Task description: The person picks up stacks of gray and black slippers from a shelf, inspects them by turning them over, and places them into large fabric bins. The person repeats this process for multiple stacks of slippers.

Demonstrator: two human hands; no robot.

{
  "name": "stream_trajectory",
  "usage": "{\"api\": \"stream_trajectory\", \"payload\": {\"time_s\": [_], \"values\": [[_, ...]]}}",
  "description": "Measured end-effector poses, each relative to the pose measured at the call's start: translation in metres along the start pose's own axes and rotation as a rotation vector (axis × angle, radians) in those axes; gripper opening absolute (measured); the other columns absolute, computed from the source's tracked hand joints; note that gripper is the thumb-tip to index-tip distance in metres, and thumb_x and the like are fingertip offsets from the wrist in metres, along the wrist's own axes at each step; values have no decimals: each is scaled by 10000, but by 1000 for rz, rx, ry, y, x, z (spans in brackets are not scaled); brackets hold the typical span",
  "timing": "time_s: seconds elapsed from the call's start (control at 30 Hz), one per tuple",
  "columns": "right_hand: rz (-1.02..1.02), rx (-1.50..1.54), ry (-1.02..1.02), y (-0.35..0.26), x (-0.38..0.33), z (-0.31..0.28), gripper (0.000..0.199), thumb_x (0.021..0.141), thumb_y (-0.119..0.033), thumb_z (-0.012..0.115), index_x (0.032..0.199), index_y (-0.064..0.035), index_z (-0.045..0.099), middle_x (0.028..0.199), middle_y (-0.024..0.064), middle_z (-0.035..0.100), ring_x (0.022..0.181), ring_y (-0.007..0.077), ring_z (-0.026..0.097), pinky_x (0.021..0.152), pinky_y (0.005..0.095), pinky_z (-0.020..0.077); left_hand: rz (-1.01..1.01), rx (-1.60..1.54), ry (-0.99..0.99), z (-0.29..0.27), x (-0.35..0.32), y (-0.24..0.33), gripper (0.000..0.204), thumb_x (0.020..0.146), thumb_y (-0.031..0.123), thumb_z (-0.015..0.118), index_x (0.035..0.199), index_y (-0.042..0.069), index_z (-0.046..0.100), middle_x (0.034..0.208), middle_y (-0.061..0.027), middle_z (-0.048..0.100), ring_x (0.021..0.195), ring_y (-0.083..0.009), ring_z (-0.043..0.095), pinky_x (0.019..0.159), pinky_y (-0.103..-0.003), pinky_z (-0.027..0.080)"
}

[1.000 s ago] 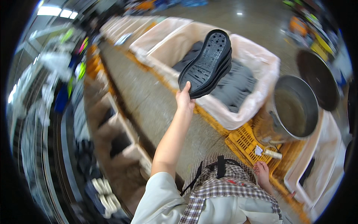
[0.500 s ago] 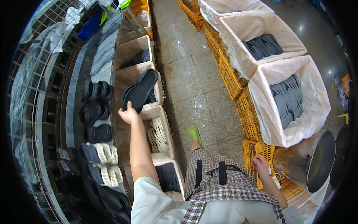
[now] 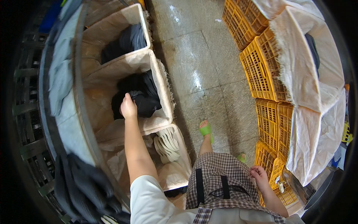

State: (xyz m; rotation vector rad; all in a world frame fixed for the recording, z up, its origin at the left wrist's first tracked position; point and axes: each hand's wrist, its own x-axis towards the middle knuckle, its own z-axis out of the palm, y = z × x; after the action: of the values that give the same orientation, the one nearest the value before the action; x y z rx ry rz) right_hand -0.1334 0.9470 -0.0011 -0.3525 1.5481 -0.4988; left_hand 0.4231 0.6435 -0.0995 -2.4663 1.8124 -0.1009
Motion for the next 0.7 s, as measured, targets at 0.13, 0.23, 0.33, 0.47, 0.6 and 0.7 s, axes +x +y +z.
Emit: {"api": "stream_trajectory", "payload": {"time_s": [0.13, 0.23, 0.33, 0.47, 0.6, 0.7], "values": [[-3, 36, 0, -28, 59, 30, 166, 905, -51, 547, 1065, -15, 522, 954, 55, 597, 856, 116, 558, 791, 257, 460, 75, 211, -356, 76, 56, -10, 160, 782, 82, 597, 911, 56, 505, 875, -171, 647, 812, -324, 647, 670, -408, 528], [92, 23, 25, -24, 103, 45, 155, 901, -41, 543, 1053, -16, 524, 953, 51, 591, 852, 114, 556, 795, 259, 458, 28, 335, -480, 144, 89, -3, 133, 775, 84, 592, 907, 76, 577, 868, -148, 674, 852, -288, 663, 708, -382, 538], [159, -2, 42, -10, 142, 63, 136, 903, -44, 534, 1035, -15, 526, 920, 41, 592, 847, 112, 554, 787, 255, 457, 15, 355, -521, 212, 110, 17, 154, 792, 128, 585, 935, 91, 630, 919, -129, 680, 881, -271, 664, 730, -373, 537], [173, -72, -39, -26, 195, 101, 147, 887, -29, 538, 1032, -13, 518, 917, 53, 600, 855, 116, 558, 775, 263, 453, -43, 168, -730, 293, 148, 57, 320, 837, 249, 534, 1096, 97, 641, 1103, -140, 639, 997, -269, 634, 778, -375, 518], [-108, 86, -234, -95, 249, 164, 194, 882, -196, 551, 987, -36, 517, 886, 66, 587, 806, 176, 559, 779, 323, 448, 135, -591, -779, 315, 153, 25, 564, 796, 428, 605, 1197, 33, 575, 1181, -188, 592, 1106, -264, 566, 898, -353, 445], [-287, 471, -409, -164, 261, 214, 293, 902, -371, 525, 834, -91, 475, 782, 43, 553, 720, 173, 537, 743, 354, 441, -308, -1041, -731, 307, 142, -20, 744, 792, 536, 612, 1251, -40, 502, 1209, -186, 567, 1140, -247, 513, 994, -330, 356]]}}
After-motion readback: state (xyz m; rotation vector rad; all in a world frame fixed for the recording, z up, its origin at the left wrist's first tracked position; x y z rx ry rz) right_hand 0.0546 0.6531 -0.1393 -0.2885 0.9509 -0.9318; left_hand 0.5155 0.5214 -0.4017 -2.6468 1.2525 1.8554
